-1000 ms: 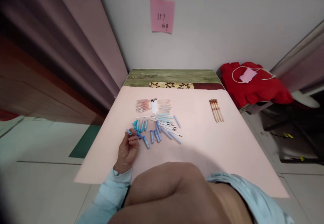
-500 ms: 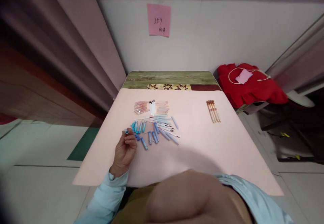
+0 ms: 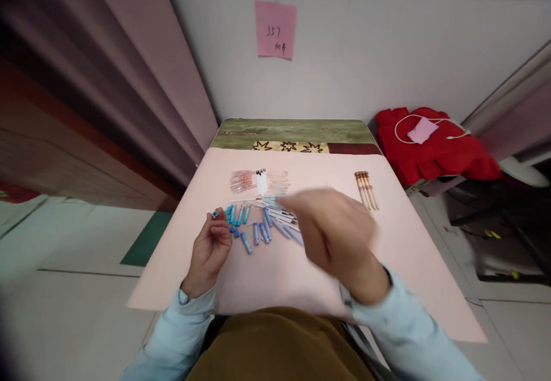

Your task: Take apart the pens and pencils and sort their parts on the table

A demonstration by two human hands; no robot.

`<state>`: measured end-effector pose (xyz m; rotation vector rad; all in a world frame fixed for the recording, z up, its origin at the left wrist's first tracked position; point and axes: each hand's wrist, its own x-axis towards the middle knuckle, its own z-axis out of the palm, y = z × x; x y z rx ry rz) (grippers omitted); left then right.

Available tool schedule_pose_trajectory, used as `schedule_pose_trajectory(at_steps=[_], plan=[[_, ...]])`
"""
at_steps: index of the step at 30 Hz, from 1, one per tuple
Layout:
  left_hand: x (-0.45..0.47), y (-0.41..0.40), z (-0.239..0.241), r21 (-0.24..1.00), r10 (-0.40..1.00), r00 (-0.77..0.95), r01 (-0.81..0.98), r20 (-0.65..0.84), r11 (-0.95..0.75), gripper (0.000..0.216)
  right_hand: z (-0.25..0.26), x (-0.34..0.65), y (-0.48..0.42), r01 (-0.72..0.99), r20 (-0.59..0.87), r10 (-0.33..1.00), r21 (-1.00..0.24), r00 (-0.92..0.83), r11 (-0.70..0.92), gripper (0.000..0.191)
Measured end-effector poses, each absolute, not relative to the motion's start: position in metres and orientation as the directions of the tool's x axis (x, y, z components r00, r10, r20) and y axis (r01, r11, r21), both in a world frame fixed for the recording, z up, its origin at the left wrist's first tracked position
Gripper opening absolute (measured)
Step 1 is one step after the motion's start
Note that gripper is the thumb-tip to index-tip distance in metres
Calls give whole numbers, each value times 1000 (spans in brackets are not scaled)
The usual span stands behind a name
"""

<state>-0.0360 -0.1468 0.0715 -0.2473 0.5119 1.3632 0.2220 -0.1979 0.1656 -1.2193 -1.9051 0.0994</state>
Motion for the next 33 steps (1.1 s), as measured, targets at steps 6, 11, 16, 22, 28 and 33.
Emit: schedule_pose_trajectory(at_steps=[6, 11, 16, 22, 28, 33], plan=[[-31, -150, 74, 160, 865, 109, -964, -489, 212, 27, 67, 210, -122, 885, 131, 988, -446, -81, 131, 17], [-23, -152, 71, 200, 843, 100, -951, -529, 238, 26, 33, 199, -113, 948, -21, 998, -315, -57, 48, 14], [-18, -152, 72, 208, 834, 114, -942, -540, 263, 25, 39, 207, -112, 931, 11, 987, -329, -163, 157, 20], [-10, -149, 72, 190, 832, 149, -938, -534, 290, 26, 49, 246, -150, 896, 47, 994, -430, -103, 113, 14], [2, -145, 68, 196, 821, 190, -919, -539, 341, 27, 40, 249, -182, 878, -99, 994, -479, -45, -8, 9], [4, -148, 70, 234, 815, 180, -904, -551, 358, 26, 31, 239, -182, 928, -55, 994, -364, -98, 72, 14]])
